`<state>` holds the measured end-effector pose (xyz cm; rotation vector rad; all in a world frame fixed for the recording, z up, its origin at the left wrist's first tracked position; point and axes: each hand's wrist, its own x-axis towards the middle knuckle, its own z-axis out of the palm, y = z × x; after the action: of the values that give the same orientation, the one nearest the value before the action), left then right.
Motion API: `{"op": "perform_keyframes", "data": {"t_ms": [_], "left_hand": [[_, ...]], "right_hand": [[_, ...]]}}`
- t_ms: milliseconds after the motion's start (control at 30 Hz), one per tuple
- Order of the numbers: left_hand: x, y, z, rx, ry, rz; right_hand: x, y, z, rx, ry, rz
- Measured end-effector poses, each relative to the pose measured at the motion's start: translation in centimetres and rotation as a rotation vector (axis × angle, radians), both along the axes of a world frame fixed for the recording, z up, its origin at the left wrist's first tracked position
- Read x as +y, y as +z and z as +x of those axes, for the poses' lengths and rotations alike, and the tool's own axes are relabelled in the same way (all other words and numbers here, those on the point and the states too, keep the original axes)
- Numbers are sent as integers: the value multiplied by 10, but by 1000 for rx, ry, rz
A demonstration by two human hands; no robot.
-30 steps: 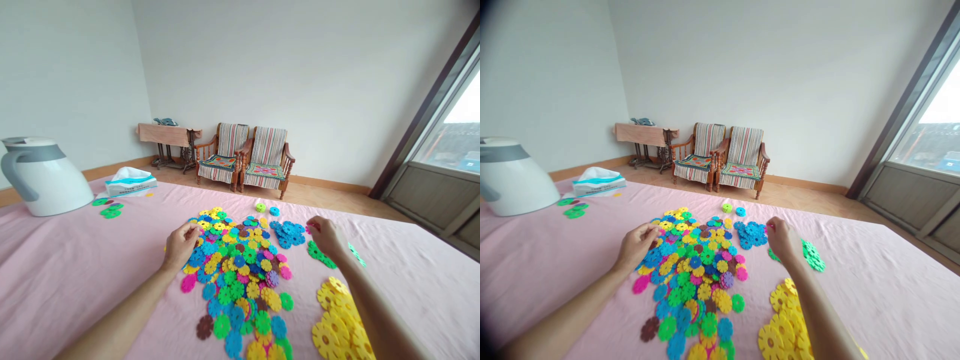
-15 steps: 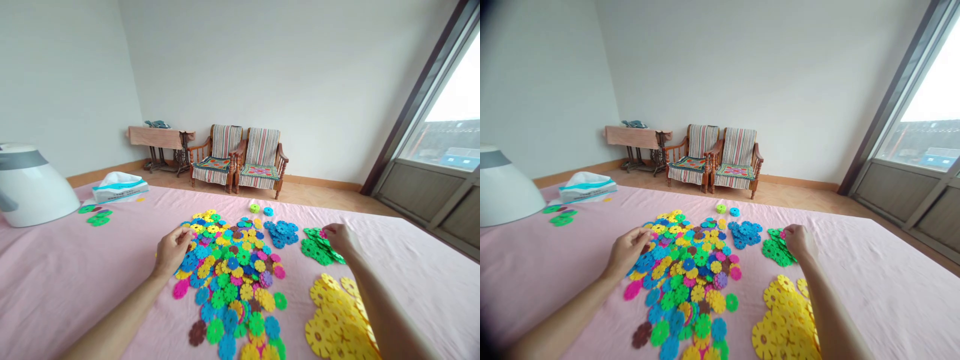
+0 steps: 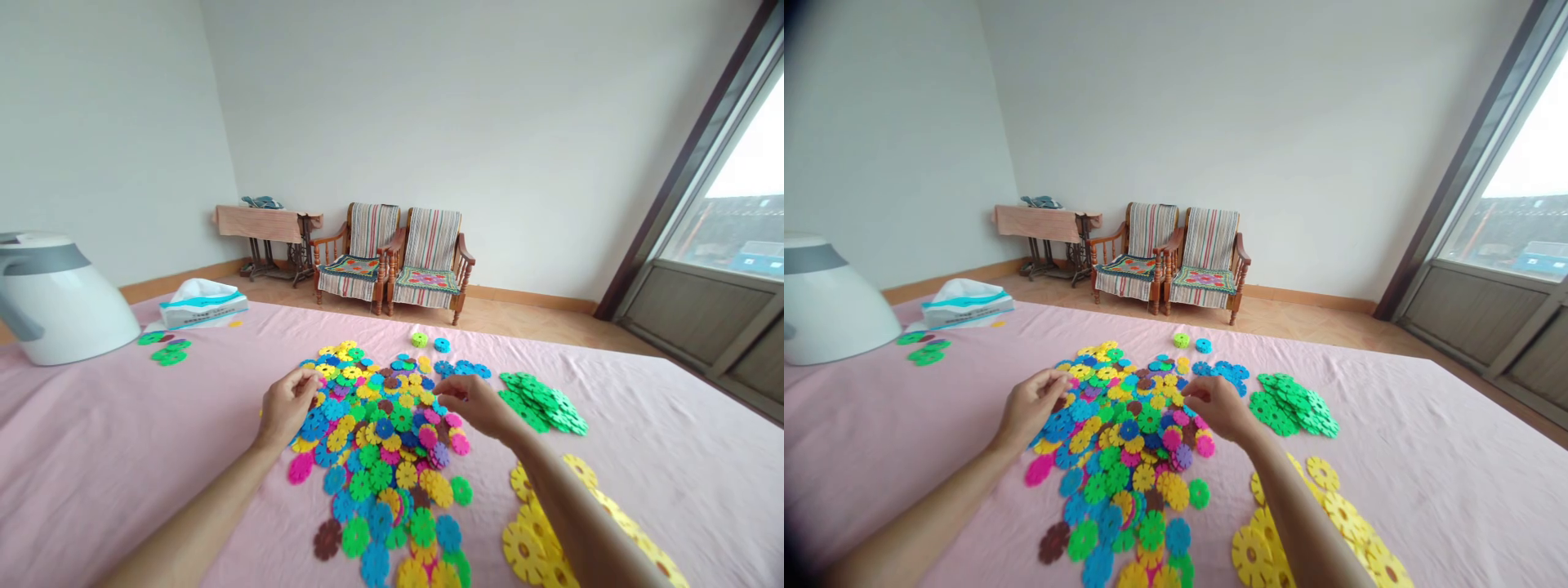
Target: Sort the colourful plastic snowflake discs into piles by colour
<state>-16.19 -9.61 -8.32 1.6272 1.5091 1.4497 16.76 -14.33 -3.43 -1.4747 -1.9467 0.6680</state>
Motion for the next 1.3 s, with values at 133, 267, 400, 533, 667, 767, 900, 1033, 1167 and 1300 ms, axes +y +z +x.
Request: {"op": "perform_keyframes", "data": {"t_ms": [133,267,400,533,667,767,900,1033,1167,1300], "left_hand": [[-1,1,0,8,-1,5],[-1,1,0,15,1,5],[-1,-2,-1,18,8,14],[0,-2,-1,20,8,20],[-1,1,1,15,3,22],[-2,3,1,7,5,22],[-3,2,1,1,6,24],[-1,0,-1,0,1,28],[0,-2,-1,2,4,27],[0,0,0,5,6,25]], "right_hand": [[-4,-12,-37,-62,-17,100],[-9,-22,-58,-152,-17,135],[-11,-28,-63,-222,-35,138],[-10,-28,-65,-189,-57,127],[-7,-14,-53,-133,-67,115],[-1,3,-19,-139,-190,134],[4,15,52,-226,-504,149],[-3,17,109,-338,-800,111],[-9,17,121,-384,-898,156],[-1,11,80,-325,-543,217]]}}
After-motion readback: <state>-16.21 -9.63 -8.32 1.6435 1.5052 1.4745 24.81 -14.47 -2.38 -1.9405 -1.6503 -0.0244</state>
